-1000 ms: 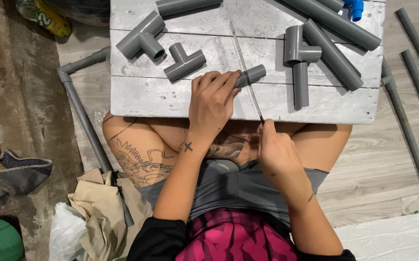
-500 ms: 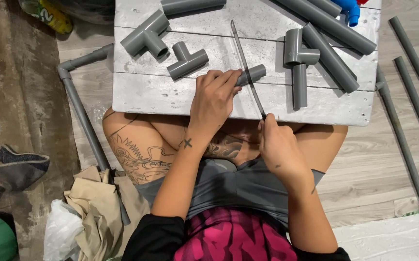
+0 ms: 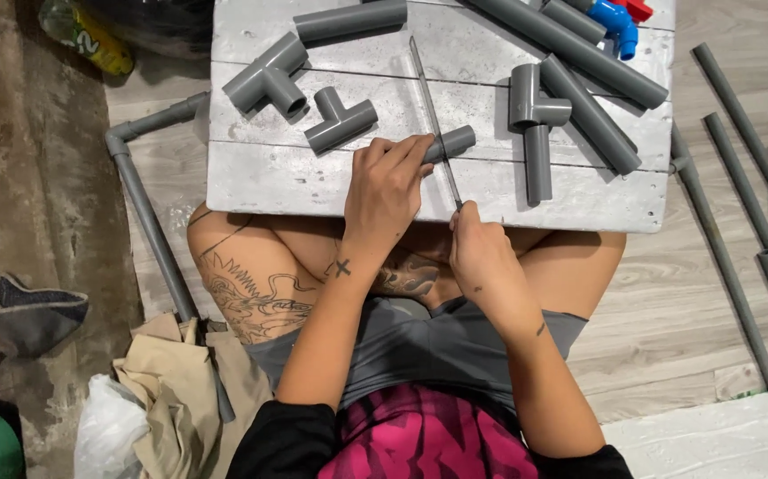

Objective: A person uses a hacksaw to cut through a small PVC pipe segment on a wooden board.

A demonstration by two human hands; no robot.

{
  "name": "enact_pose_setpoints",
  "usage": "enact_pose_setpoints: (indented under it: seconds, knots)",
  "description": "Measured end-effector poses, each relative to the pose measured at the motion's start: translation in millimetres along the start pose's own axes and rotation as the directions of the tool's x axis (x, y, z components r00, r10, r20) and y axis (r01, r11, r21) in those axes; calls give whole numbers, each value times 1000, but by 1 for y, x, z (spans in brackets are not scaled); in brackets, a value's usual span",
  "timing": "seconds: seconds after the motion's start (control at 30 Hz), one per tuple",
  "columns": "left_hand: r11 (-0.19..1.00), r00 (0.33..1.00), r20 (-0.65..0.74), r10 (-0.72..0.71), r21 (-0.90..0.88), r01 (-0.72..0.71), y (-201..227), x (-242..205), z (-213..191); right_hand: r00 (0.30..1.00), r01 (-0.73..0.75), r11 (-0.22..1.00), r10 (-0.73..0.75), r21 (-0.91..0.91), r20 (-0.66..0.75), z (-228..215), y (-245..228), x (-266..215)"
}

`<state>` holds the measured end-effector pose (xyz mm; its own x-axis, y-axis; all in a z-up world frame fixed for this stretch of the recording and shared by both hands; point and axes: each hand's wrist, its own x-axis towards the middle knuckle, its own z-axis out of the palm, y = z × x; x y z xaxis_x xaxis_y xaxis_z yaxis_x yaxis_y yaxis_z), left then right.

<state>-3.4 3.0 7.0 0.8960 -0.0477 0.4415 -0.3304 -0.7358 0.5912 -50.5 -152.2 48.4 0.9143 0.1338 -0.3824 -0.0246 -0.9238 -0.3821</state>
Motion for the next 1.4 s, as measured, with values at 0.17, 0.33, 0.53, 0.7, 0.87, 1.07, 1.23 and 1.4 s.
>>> enact_pose_setpoints:
  seconds: [0.17,0.33,0.53,0.7,0.87,1.07,1.23,1.4]
  knots:
    - [1000,999,-24,29,4,-29,-4,-1,3,1000,25,999,-26,-36,-8,-7,3,6]
    - [996,998,-47,42,77,-38,-1,-1,3,996,81,995,-82,-57,-18,-10,5,7]
    - [991,999,-42,5,137,1,-3,-2,7,997,74,997,-74,-25,10,-13,-4,-4]
    - [990,1000,-20,3,138,0,-5,0,10,998,65,998,-65,-22,-12,-8,3,0]
    - [990,999,-2,-35,136,35,-2,3,8,998,58,997,-59,-43,-21,-8,4,-4]
    - [989,999,21,-33,146,30,1,2,10,998,38,999,-39,-14,-42,1,15,-6]
    - [988,999,17,-49,145,46,-3,3,11,999,33,999,-33,5,-31,-11,4,-10]
    - [986,999,4,37,160,-37,-2,3,8,981,87,996,-82,19,-173,-14,2,-9]
